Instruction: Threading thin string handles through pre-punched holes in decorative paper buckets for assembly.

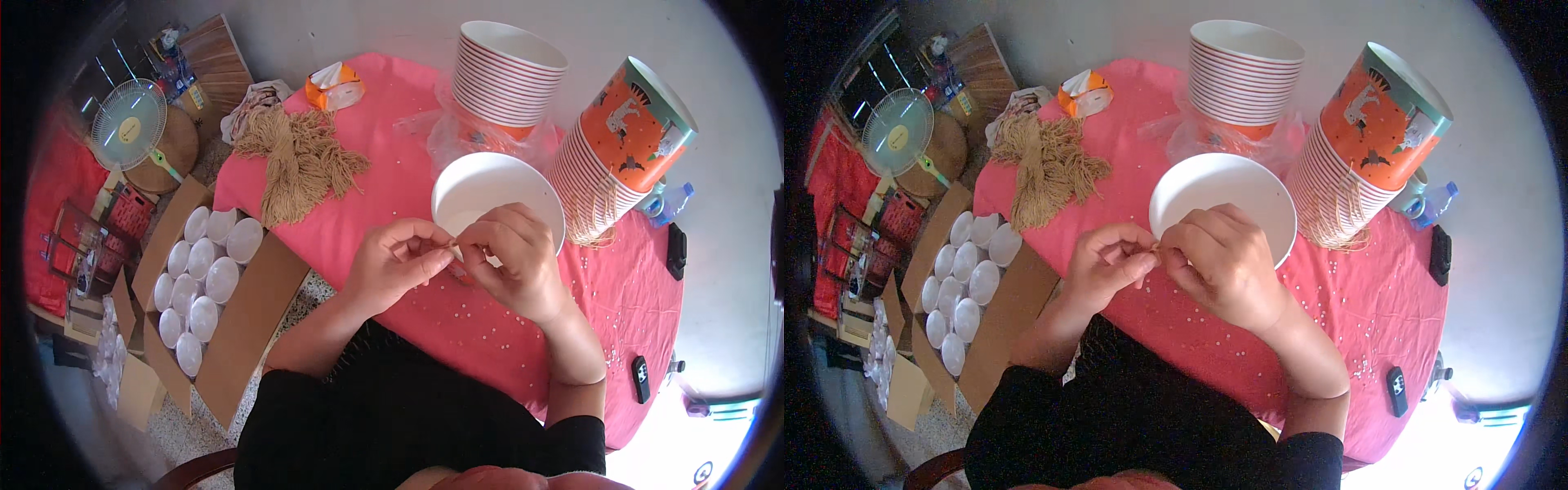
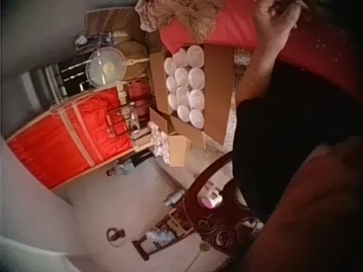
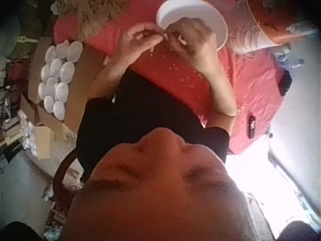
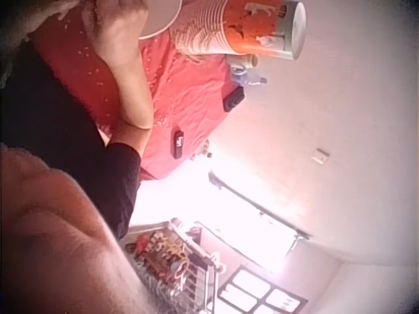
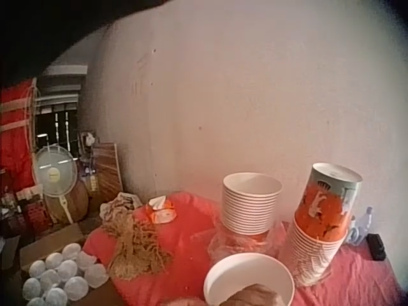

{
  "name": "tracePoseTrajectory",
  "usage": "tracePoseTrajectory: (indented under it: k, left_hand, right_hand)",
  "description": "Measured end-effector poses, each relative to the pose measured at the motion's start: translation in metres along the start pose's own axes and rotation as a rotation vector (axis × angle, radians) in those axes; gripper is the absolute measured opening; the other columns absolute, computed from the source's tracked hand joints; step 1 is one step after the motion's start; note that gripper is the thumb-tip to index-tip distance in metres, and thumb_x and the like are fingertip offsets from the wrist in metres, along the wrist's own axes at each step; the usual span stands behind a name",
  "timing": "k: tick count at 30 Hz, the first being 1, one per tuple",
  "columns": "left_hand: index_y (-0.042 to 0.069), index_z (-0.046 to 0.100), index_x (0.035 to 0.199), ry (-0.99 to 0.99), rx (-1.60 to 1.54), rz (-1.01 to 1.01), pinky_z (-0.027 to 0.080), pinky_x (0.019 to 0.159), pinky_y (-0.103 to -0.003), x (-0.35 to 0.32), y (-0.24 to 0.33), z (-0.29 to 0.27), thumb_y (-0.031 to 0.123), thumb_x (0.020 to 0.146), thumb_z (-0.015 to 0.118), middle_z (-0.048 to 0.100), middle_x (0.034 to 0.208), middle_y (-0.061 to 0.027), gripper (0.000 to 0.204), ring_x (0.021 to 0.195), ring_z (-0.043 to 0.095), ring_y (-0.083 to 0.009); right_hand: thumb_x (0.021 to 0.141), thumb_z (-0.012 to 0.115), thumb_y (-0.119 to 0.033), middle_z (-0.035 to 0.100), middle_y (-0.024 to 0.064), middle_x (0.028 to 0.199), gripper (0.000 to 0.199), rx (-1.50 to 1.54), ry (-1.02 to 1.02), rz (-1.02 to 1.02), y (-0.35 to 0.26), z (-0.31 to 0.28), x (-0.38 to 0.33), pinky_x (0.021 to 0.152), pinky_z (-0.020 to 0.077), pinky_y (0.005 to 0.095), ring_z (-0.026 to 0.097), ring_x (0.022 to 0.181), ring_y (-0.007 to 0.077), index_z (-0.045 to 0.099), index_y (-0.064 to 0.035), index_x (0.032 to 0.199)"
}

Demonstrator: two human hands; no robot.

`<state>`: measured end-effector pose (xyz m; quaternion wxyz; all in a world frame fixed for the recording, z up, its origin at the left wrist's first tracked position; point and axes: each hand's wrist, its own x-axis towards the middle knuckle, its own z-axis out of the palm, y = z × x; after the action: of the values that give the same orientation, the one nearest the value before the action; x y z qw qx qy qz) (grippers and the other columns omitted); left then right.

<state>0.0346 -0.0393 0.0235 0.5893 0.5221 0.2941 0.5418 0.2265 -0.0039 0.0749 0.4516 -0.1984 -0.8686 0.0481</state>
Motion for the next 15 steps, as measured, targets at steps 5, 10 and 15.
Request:
tracePoseTrajectory:
  k: [5, 10, 15]
  left_hand:
    - [0.000, 0.062, 0.102, 0.006, 0.100, 0.049, 0.041, 0.057, -0.016, -0.0011, 0.0015, -0.0005, 0.002, 0.092, 0.063, 0.063, 0.086, 0.0001, 0.011, 0.068, 0.052, -0.0006]
    - [0.001, 0.061, 0.098, 0.007, 0.132, 0.058, 0.038, 0.057, -0.016, -0.0043, 0.0067, 0.0005, 0.003, 0.092, 0.063, 0.060, 0.083, 0.0031, 0.007, 0.068, 0.049, 0.0007]
    - [0.001, 0.062, 0.097, -0.010, 0.100, 0.071, 0.038, 0.059, -0.016, -0.0050, 0.0058, 0.0001, 0.003, 0.092, 0.063, 0.059, 0.082, 0.0047, 0.005, 0.069, 0.048, 0.0013]
  right_hand:
    - [0.067, 0.070, 0.002, 0.060, 0.0085, 0.070, 0.020, -0.060, -0.047, 0.020, 0.0021, -0.0020, -0.0011, 0.062, 0.0477, 0.0379, 0.060, 0.063, 0.0276, 0.057, -0.0046, 0.082]
    - [0.069, 0.067, 0.006, 0.059, 0.0093, 0.067, 0.019, -0.088, 0.001, 0.125, 0.0038, 0.0004, -0.0049, 0.057, 0.0472, 0.0371, 0.060, 0.061, 0.0284, 0.057, -0.0035, 0.081]
    - [0.069, 0.066, 0.007, 0.059, 0.0112, 0.067, 0.019, -0.121, -0.014, 0.140, 0.0053, -0.0001, -0.0057, 0.053, 0.0463, 0.0382, 0.061, 0.060, 0.0295, 0.056, -0.0024, 0.082]
